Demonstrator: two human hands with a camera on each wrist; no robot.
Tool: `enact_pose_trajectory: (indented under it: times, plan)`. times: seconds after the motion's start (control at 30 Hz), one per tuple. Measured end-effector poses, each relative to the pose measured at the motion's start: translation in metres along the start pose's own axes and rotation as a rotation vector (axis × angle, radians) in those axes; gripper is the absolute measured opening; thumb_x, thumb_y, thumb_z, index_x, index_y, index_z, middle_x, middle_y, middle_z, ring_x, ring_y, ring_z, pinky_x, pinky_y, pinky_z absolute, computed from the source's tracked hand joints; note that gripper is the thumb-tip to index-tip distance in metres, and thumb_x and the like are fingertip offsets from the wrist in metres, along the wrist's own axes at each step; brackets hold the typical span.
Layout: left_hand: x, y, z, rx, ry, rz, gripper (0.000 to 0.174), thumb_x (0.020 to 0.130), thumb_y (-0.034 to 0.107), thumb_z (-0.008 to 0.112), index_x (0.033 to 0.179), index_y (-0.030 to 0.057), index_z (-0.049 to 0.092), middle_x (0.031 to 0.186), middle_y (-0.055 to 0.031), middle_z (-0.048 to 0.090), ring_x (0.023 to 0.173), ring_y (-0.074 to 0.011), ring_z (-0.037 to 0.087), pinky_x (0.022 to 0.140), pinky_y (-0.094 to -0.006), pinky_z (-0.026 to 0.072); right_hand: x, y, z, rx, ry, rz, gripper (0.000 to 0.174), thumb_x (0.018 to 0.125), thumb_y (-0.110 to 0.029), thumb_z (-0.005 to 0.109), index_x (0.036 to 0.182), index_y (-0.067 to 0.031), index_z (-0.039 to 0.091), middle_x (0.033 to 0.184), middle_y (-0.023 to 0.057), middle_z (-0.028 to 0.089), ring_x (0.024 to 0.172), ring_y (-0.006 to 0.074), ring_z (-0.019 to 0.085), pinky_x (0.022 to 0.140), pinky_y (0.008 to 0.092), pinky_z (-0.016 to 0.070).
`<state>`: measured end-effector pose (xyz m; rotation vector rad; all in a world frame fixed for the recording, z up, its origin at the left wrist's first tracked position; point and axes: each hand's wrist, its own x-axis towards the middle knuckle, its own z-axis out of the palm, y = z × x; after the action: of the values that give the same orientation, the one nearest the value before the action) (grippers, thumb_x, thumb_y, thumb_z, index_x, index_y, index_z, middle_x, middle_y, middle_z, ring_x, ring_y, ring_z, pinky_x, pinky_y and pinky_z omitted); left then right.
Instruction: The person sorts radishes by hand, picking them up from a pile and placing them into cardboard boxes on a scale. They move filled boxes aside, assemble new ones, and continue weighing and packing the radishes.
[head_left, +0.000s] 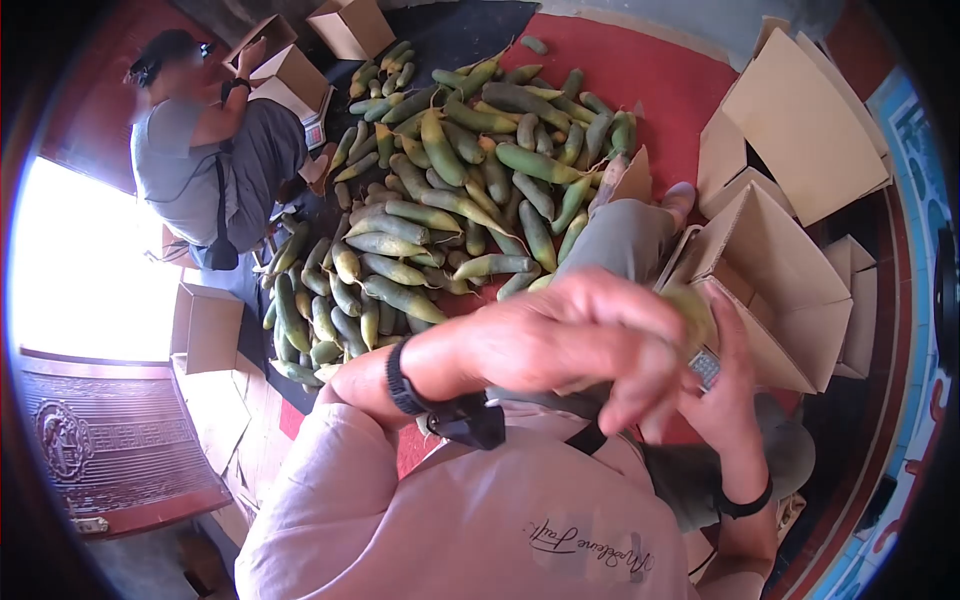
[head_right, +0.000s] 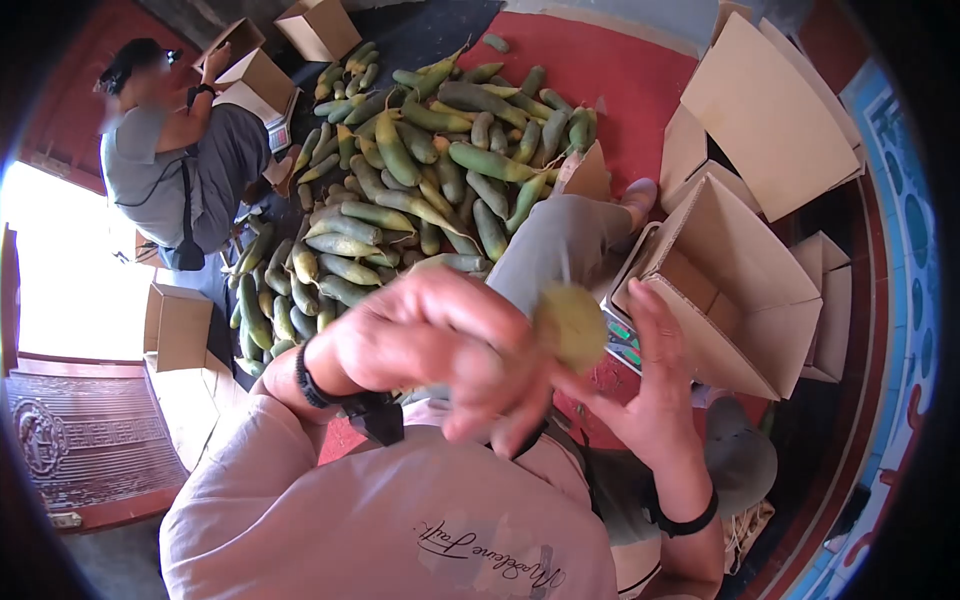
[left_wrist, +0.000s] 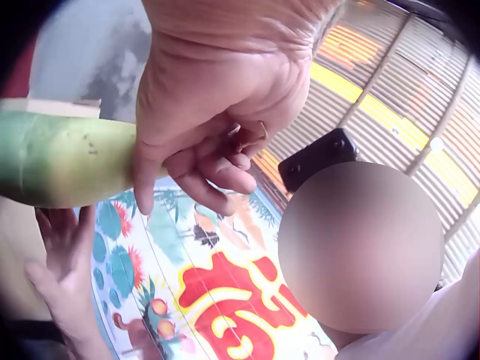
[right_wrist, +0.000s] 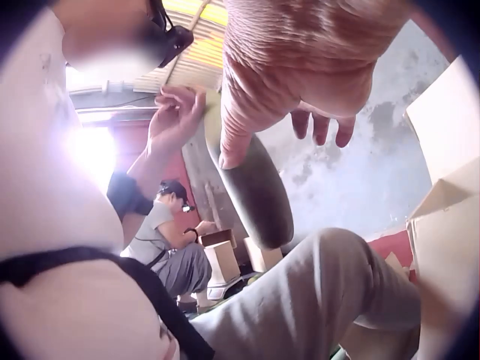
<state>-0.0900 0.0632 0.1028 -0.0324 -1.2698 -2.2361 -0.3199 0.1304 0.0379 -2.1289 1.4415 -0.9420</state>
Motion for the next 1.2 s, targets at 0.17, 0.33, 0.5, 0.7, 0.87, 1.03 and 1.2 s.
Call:
enact_pose_trajectory:
  times: [0.17,0.33,0.5,0.7,0.87,1.03,1.2]
  plan:
    - [0.017,-0.019,0.015,0.126,-0.298,-0.088,0.03,0.09,0.012,0.043,0.063,0.0028,0.052,0.058,-0.0022,0.053,0.071,-0.0194,0.061,0.095,-0.0396,0.0377,-0.021,0.01,0.015,0.203,-0.219,0.116,0.086,0.057,-0.024,0.082,0.128,-0.0057,0.037,0.13,0.0142,0.042,0.114,0.0321,0.047,0.095,0.0383,0.039]
    - [0.023,-0.021,0.016,-0.021,-0.185,-0.068,0.032,0.088,0.01,0.042,0.058,0.0013,0.052,0.056,-0.0035,0.056,0.062,-0.0144,0.06,0.063,-0.0254,0.045,-0.024,0.012,0.026,0.386,-0.135,0.141,0.084,0.064,-0.026,0.078,0.131,-0.0065,0.03,0.127,0.0096,0.045,0.107,0.0206,0.052,0.092,0.0354,0.0412]
    - [0.025,-0.018,0.002,-0.162,-0.129,0.007,0.03,0.092,0.012,0.041,0.068,-0.0014,0.052,0.058,-0.0095,0.055,0.061,-0.019,0.059,0.069,-0.0303,0.0476,-0.044,0.039,0.026,1.188,-0.374,0.718,0.088,0.065,-0.029,0.078,0.133,-0.0068,0.026,0.13,0.0092,0.041,0.112,0.0172,0.047,0.095,0.0335,0.0377]
    - [0.019,-0.022,-0.042,-0.137,0.177,0.086,0.032,0.094,0.022,0.042,0.072,0.0003,0.052,0.063,-0.0111,0.057,0.066,-0.0199,0.058,0.079,-0.0345,0.046,-0.042,0.048,0.007,0.943,-0.088,0.567,0.083,0.06,-0.027,0.078,0.127,-0.0021,0.037,0.121,0.0071,0.046,0.108,0.0147,0.047,0.093,0.0287,0.0365]
    - [0.0,-0.031,-0.068,0.089,0.42,-0.028,0.033,0.092,0.028,0.045,0.088,-0.0021,0.057,0.076,-0.0094,0.06,0.078,-0.0198,0.059,0.079,-0.0306,0.0442,-0.038,0.051,-0.032,0.653,0.072,0.622,0.072,0.062,-0.028,0.075,0.12,0.0009,0.043,0.11,0.0063,0.052,0.103,0.0149,0.049,0.09,0.0272,0.0376]
    - [-0.028,-0.037,-0.105,0.242,0.656,-0.005,0.04,0.089,0.036,0.049,0.099,-0.0024,0.052,0.086,-0.0093,0.059,0.08,-0.0205,0.059,0.077,-0.0317,0.045,-0.032,0.066,-0.08,0.396,0.328,0.683,0.063,0.07,-0.023,0.068,0.121,0.0044,0.044,0.107,0.0068,0.054,0.097,0.0134,0.051,0.087,0.0258,0.0385]
    - [-0.064,-0.048,-0.145,0.224,0.835,-0.074,0.031,0.091,0.03,0.046,0.096,0.0,0.054,0.086,-0.0084,0.06,0.081,-0.0186,0.059,0.08,-0.0311,0.0436,-0.027,0.103,-0.121,0.049,0.39,0.712,0.05,0.078,-0.018,0.064,0.119,0.005,0.046,0.103,0.007,0.056,0.093,0.0121,0.051,0.084,0.0249,0.0393]
